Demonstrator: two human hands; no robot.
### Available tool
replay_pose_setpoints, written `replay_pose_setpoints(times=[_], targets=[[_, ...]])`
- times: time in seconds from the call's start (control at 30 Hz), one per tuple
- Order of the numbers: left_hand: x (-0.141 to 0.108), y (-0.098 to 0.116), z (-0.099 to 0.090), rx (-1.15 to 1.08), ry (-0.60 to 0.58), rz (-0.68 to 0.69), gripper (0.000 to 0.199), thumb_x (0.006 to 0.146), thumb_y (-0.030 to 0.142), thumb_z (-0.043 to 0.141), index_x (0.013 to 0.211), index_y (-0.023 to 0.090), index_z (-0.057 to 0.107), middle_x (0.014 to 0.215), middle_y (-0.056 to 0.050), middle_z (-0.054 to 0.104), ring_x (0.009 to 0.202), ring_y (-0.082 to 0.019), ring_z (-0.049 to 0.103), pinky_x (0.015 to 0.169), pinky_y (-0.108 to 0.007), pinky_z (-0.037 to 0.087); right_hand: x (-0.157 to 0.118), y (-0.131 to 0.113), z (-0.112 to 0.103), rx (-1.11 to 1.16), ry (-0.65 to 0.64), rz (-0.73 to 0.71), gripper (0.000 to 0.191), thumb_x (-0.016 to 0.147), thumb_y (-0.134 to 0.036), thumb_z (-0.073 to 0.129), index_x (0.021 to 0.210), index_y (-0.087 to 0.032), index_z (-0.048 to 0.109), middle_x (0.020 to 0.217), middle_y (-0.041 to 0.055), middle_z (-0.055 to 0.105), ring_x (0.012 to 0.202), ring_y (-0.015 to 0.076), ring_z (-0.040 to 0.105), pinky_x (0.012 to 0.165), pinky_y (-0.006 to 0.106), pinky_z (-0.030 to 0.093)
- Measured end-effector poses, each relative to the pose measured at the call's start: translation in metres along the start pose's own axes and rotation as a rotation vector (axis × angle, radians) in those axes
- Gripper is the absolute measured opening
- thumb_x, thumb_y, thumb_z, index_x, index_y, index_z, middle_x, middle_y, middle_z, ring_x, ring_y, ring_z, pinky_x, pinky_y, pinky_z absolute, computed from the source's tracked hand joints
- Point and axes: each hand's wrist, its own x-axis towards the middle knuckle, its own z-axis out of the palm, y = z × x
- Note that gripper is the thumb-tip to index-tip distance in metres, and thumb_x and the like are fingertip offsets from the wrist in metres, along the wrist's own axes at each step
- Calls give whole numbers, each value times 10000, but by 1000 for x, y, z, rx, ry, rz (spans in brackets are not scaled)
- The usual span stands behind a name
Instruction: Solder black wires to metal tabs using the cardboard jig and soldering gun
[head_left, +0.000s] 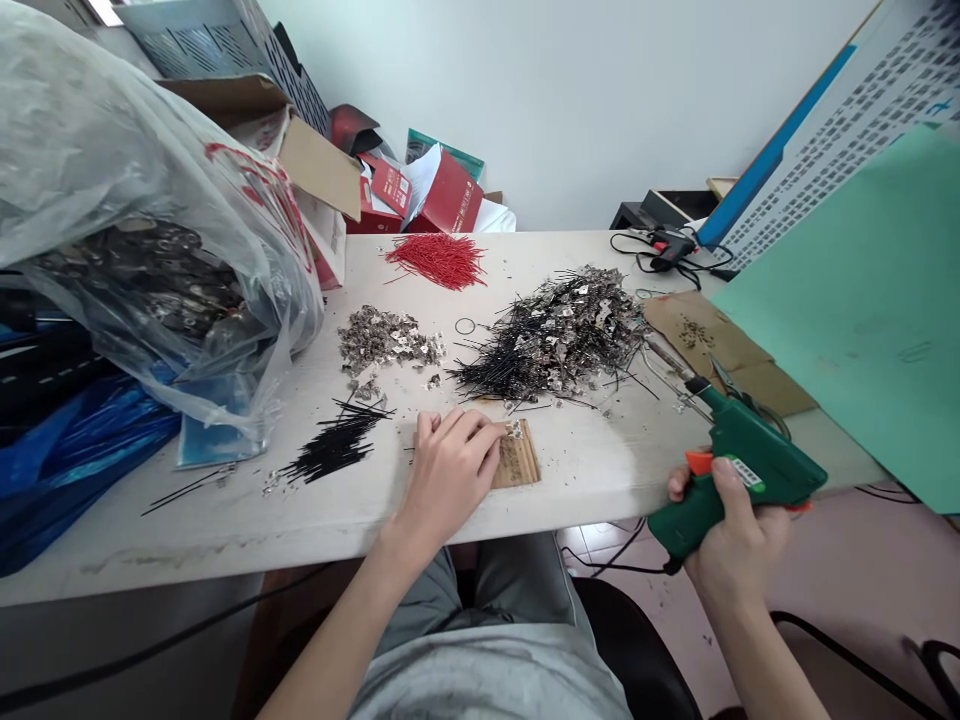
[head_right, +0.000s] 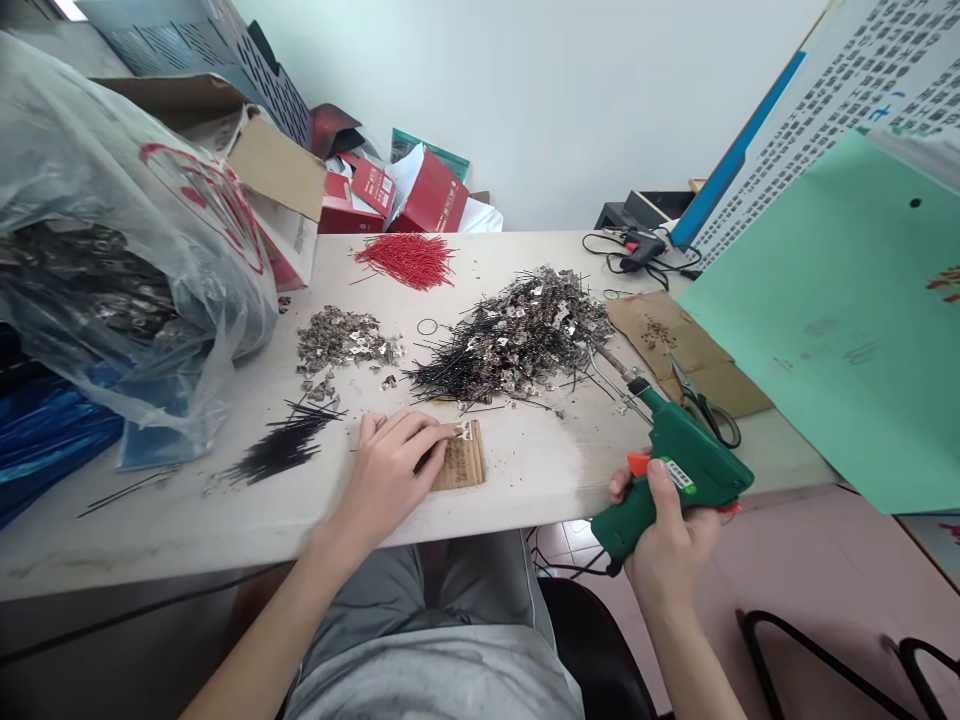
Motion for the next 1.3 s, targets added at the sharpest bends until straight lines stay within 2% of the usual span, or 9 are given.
replay_pose_setpoints(times=[0.43,0.7,0.87,1.03,1.2,1.3], targets=[[0,1,-1,-7,29,-25,190,1021,153,546,1047,211,725,1015,-45,756,949,-217,640,852,-406,329,0,1,1,4,32,15,357,812,-427,848,983,-174,662,827,1,593,528,140,556,486,296,453],[0,-1,-1,-14,14,-20,209,1015,142,537,1036,222,729,1002,-27,747,941,-217,624,848,-414,323,-3,-7,0,-10,6,45,306,823,-394,818,995,-199,658,904,9,602,535,133,552,493,297,446],[0,-2,-1,-38,-13,-25,213,1029,166,524,1018,217,731,1010,-46,755,962,-223,611,873,-428,336,-22,-26,-4,-67,-26,69,268,855,-383,781,1020,-204,669,946,22,598,526,126,540,507,305,443],[-1,-3,-1,-52,-23,-18,210,1031,179,525,1013,224,729,1012,-43,761,975,-229,610,885,-443,337,-50,-41,-12,-126,-88,155,279,871,-397,754,1069,-215,680,964,54,635,518,123,518,507,310,445],[0,-1,-4,-92,-11,-44,193,1026,189,541,1009,234,728,1023,-17,775,995,-231,633,892,-448,328,-70,-42,-19,-219,-173,293,412,806,-457,813,1085,-174,705,997,147,713,471,144,516,466,336,454],[0,-1,-5,-141,43,-81,181,1035,196,539,1009,227,716,1039,-17,772,997,-226,653,903,-443,339,-76,-38,-24,-272,-256,350,425,819,-476,808,1092,-161,722,915,140,717,486,154,525,489,330,454]])
